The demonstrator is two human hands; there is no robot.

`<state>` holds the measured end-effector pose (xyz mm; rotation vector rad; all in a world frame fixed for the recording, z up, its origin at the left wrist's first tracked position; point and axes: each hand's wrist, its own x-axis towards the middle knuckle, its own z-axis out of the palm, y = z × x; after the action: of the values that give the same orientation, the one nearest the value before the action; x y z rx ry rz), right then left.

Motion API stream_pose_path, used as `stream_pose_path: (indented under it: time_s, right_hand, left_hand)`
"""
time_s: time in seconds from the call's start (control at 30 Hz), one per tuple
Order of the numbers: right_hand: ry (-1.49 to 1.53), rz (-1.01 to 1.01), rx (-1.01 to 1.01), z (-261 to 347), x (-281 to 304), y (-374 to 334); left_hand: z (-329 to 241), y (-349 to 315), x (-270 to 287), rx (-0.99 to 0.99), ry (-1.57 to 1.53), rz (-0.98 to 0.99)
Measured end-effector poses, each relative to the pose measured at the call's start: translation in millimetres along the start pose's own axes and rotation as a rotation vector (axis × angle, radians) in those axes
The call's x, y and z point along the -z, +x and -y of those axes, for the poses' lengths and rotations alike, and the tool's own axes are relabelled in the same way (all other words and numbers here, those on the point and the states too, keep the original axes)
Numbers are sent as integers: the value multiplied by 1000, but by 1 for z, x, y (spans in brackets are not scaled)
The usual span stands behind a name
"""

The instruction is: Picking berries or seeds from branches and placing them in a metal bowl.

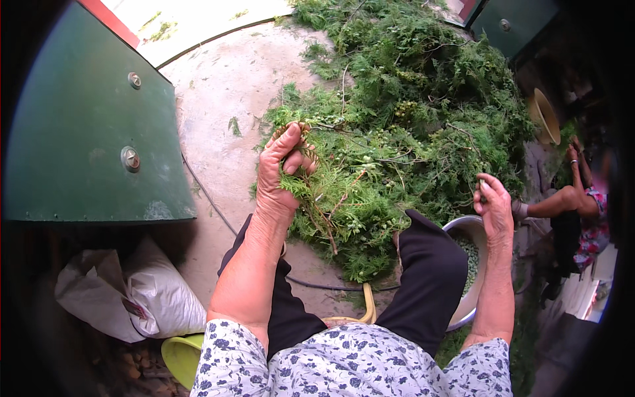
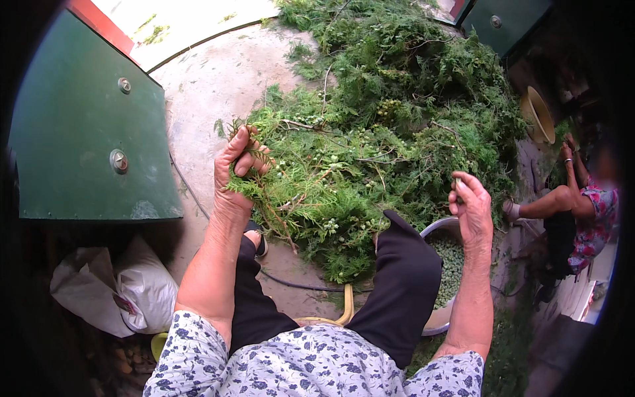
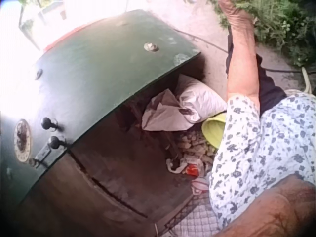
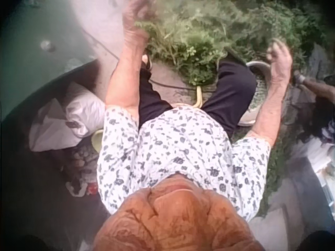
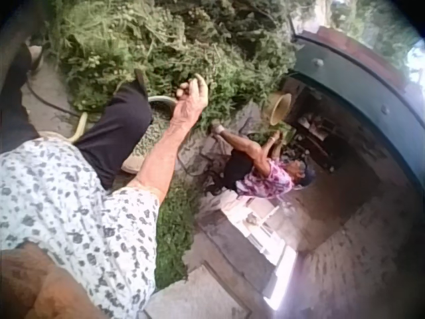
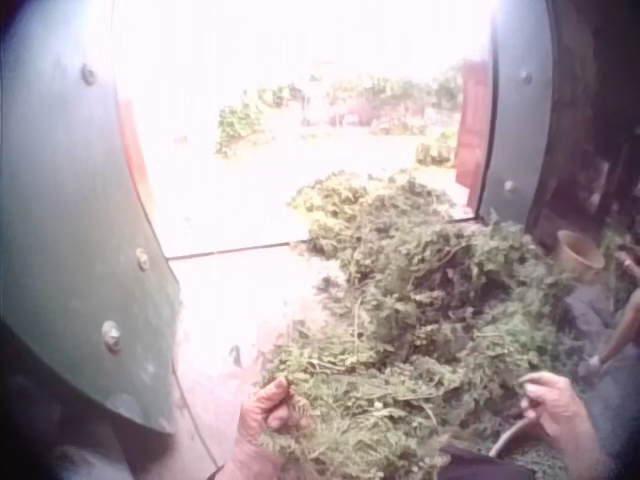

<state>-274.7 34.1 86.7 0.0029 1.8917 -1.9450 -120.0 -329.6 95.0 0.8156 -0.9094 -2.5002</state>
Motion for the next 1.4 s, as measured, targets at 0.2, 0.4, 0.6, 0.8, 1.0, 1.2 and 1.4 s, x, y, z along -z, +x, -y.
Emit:
stream_pose_path:
  time_s: [0.2,0.4,0.6,0.8,1.0,1.2,1.4]
  right_hand:
    - [-675,-353,-289,-106,174,-89]
    - [-1166,-509,-314,-120,192,-117]
    - [-1290,-409,-88,-65,152,-69]
    - [-1275,-356,-35,-40,148,-46]
    - [-495,169,224,3,-132,-25]
    - [-86,237,-475,-51,-223,-8]
    - [241,271,-323,-52,-231,8]
  left_hand:
    - [-8,3,10,-87,-64,108]
    - [-12,1,15,-100,-86,159]
    - [-11,-3,15,-116,-67,125]
    - [-14,-9,2,-113,-90,145]
    - [-21,-17,3,-140,-5,75]
    - [-17,-20,-1,-103,21,127]
    - [-15,-5,13,-194,-25,135]
